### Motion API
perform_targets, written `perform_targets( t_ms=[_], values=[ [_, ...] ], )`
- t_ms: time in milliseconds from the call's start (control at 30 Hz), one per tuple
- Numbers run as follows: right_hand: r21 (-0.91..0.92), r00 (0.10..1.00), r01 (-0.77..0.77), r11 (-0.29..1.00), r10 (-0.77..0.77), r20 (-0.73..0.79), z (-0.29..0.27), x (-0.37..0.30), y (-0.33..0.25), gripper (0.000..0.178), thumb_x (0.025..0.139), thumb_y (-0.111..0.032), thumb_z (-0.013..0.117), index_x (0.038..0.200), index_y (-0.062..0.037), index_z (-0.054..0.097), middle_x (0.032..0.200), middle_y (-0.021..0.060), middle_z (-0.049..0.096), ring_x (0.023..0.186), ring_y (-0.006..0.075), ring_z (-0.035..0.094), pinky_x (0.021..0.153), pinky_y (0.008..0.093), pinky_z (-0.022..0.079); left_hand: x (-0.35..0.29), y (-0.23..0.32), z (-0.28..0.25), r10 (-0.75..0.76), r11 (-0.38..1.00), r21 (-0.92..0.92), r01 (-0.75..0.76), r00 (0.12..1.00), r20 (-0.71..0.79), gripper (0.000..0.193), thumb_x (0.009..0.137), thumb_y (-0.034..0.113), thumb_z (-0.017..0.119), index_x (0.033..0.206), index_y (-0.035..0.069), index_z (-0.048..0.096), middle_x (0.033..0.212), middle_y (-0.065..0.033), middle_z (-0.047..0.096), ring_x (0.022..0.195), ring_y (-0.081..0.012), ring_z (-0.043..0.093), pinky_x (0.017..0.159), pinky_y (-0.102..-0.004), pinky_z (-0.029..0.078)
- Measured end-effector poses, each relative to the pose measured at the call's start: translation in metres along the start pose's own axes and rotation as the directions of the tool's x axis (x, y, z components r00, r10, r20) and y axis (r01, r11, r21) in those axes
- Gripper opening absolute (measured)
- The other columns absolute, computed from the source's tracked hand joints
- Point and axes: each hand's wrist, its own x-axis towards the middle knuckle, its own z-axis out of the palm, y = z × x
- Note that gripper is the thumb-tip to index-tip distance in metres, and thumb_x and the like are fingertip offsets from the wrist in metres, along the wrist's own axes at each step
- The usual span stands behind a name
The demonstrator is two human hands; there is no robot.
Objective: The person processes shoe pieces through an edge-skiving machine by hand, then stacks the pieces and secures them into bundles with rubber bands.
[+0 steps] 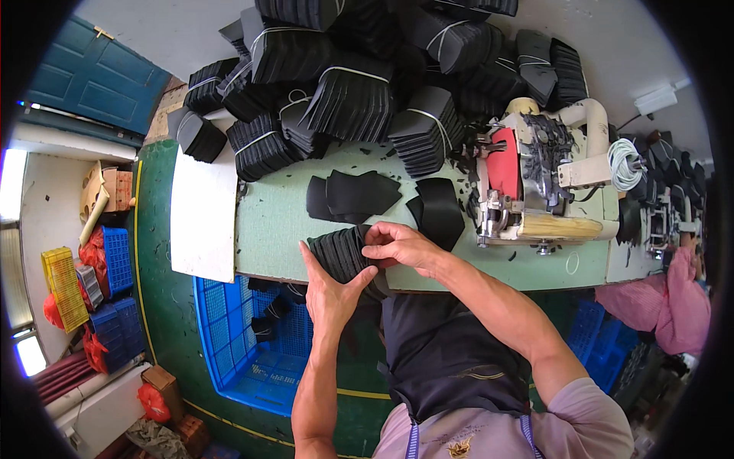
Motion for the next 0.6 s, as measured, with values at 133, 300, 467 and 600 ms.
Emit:
perform_targets(
  t_ms=[133, 300, 467, 600],
  values=[
    [0.031, 0.998, 0.027, 0.999, -0.025, -0.062, 0.0, -0.005, 0.008, 0.016, 0.091, -0.02, 0.072, 0.096, -0.0115, 0.059, 0.09, -0.0039, 0.06, 0.086, 0.0094, 0.057, 0.072, 0.0283, 0.049, 0.01, -0.013, 0.012, 0.109, 0.986, -0.118, -0.114, 0.993, -0.045, 0.125, 0.068, 0.042, 0.089, 0.154, -0.005, 0.013, 0.144, -0.035, 0.042, 0.132, -0.0434, 0.048, 0.107, -0.0434, 0.041],
    [-0.649, 0.662, 0.31, 0.695, -0.648, -0.377, 0.011, -0.028, 0.02, 0.015, 0.091, -0.003, 0.057, 0.104, -0.0043, 0.049, 0.089, 0.0235, 0.06, 0.084, 0.0423, 0.063, 0.072, 0.0499, 0.048, 0.008, -0.014, 0.005, -0.077, 0.964, -0.261, 0.051, 0.993, -0.092, 0.11, 0.068, 0.033, 0.086, 0.152, -0.002, 0.025, 0.137, -0.0295, 0.051, 0.126, -0.0384, 0.053, 0.107, -0.0406, 0.041],
    [-0.939, 0.353, 0.037, 0.341, -0.884, -0.307, -0.031, -0.058, -0.015, 0.037, 0.085, -0.009, 0.069, 0.116, -0.0019, 0.05, 0.105, 0.0214, 0.057, 0.098, 0.0401, 0.057, 0.086, 0.0475, 0.046, -0.001, 0.0, 0.004, -0.059, 0.99, -0.137, 0.036, 0.984, -0.17, 0.107, 0.067, 0.033, 0.085, 0.151, -0.001, 0.028, 0.135, -0.0247, 0.054, 0.121, -0.0322, 0.056, 0.104, -0.0374, 0.043],
    [-0.668, 0.79, 0.248, 0.702, -0.546, -0.28, -0.005, -0.039, 0.009, 0.052, 0.081, -0.031, 0.081, 0.111, 0.0022, 0.053, 0.1, 0.0178, 0.059, 0.093, 0.0319, 0.059, 0.084, 0.0417, 0.048, -0.002, 0.016, 0.018, 0.043, 0.999, 0.02, -0.04, 0.991, -0.125, 0.114, 0.068, 0.035, 0.087, 0.155, 0.002, 0.02, 0.14, -0.0326, 0.048, 0.127, -0.0442, 0.053, 0.105, -0.0435, 0.044]
  ],
)
